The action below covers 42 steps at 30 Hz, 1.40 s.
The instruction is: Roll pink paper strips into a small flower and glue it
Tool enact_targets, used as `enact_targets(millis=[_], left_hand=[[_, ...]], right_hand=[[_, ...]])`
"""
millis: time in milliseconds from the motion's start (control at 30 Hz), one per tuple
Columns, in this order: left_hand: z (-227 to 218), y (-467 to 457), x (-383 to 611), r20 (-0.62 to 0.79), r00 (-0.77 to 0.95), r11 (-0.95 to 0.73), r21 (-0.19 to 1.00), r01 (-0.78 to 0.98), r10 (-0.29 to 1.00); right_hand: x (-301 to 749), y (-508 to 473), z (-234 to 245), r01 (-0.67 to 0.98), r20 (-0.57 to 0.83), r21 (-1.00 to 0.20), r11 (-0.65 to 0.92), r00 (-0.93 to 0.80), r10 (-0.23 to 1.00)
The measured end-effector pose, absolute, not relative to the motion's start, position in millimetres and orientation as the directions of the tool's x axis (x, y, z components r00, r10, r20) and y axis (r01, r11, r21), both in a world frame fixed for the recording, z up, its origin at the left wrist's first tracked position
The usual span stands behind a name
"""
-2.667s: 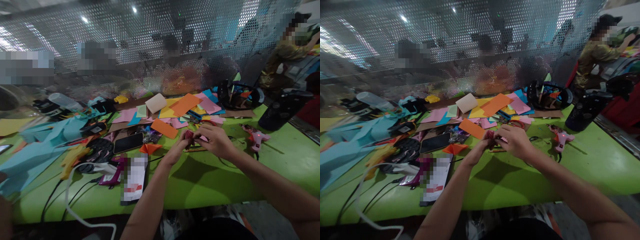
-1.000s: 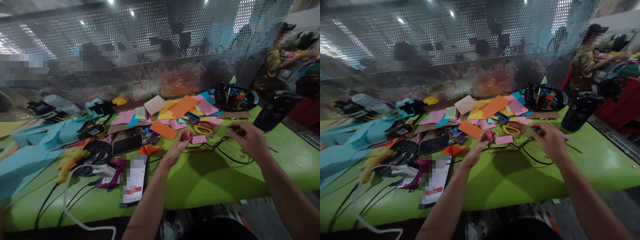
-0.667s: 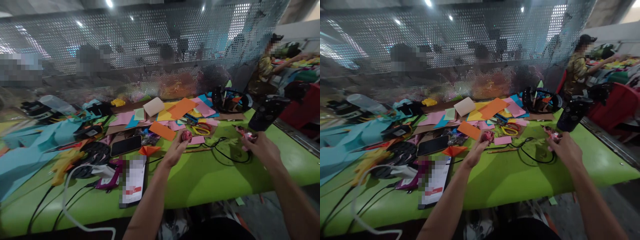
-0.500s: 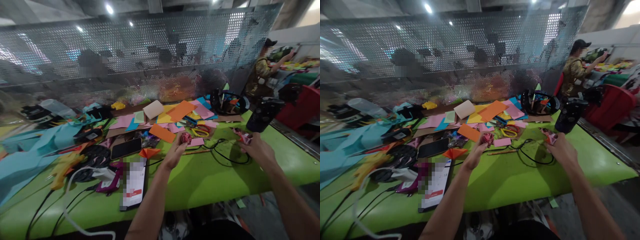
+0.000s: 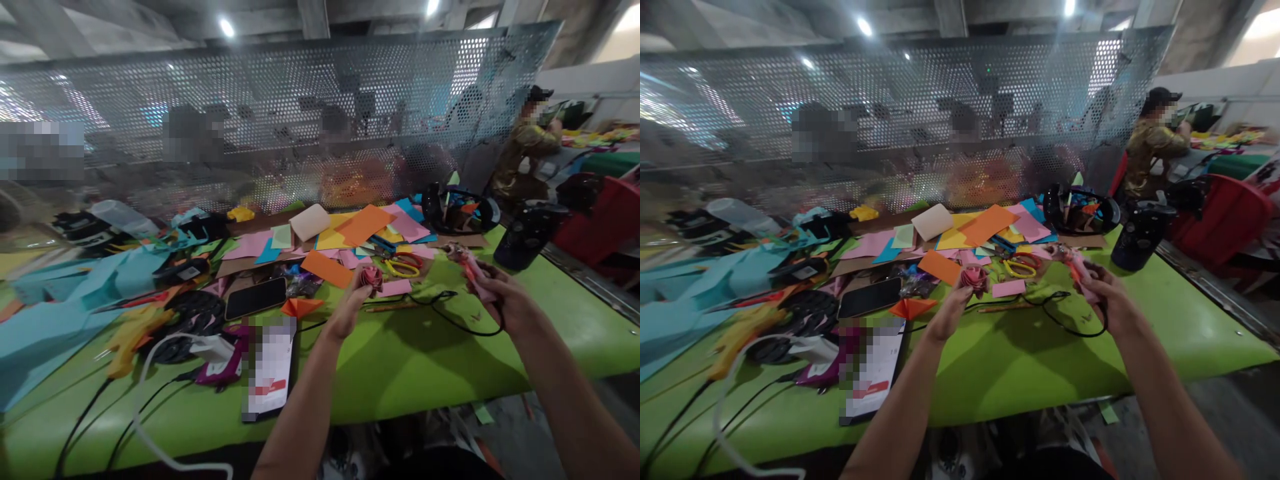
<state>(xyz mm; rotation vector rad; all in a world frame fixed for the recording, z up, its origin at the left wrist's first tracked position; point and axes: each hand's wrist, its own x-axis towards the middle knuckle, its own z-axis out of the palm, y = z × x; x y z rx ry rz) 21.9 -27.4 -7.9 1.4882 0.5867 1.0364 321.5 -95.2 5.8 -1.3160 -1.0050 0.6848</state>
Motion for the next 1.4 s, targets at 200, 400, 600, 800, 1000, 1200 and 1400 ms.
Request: enact_targets(millis=[200,400,600,800,1000,1200,1400], left_hand=[[-11,-23,21,0.278,0.47,-0.235,0.96,-0.15,0.838],[-9,-26,17,0.323,0.46,-0.321,0.943,-0.084,0.827],[-10,-25,18,0.298,0.436,-0.349,0.936,0.039,0.849],[-2,-28,17,0.331,0.433,-0.399,0.914,0.073,0.838],[7,-34,17,0.336,0.448,-0.427,0.897,0.117,0.828],[9,-36,16,0.354,0.455,-0.458,0.878,0.138,0.817],[9,-36,17,0.369,0.462,-0.478,0.867,0.142,0.807]], right_hand=[[293,-98,27,-0.355,-0.032,-0.934,0.037,0.187,0.982],[277,-100,38,-0.222,0.011,-0.975,0.018,0.033,0.999],[267,-111,45,-0.023,0.042,-0.999,0.04,-0.059,0.997],[262,-116,49,0.224,0.057,-0.971,0.081,-0.111,0.992],[260,-114,51,0.315,0.014,-0.948,0.054,-0.13,0.991],[258,-112,50,0.361,0.011,-0.931,0.048,-0.104,0.994],[258,-111,46,0.392,-0.024,-0.92,0.018,-0.104,0.994]])
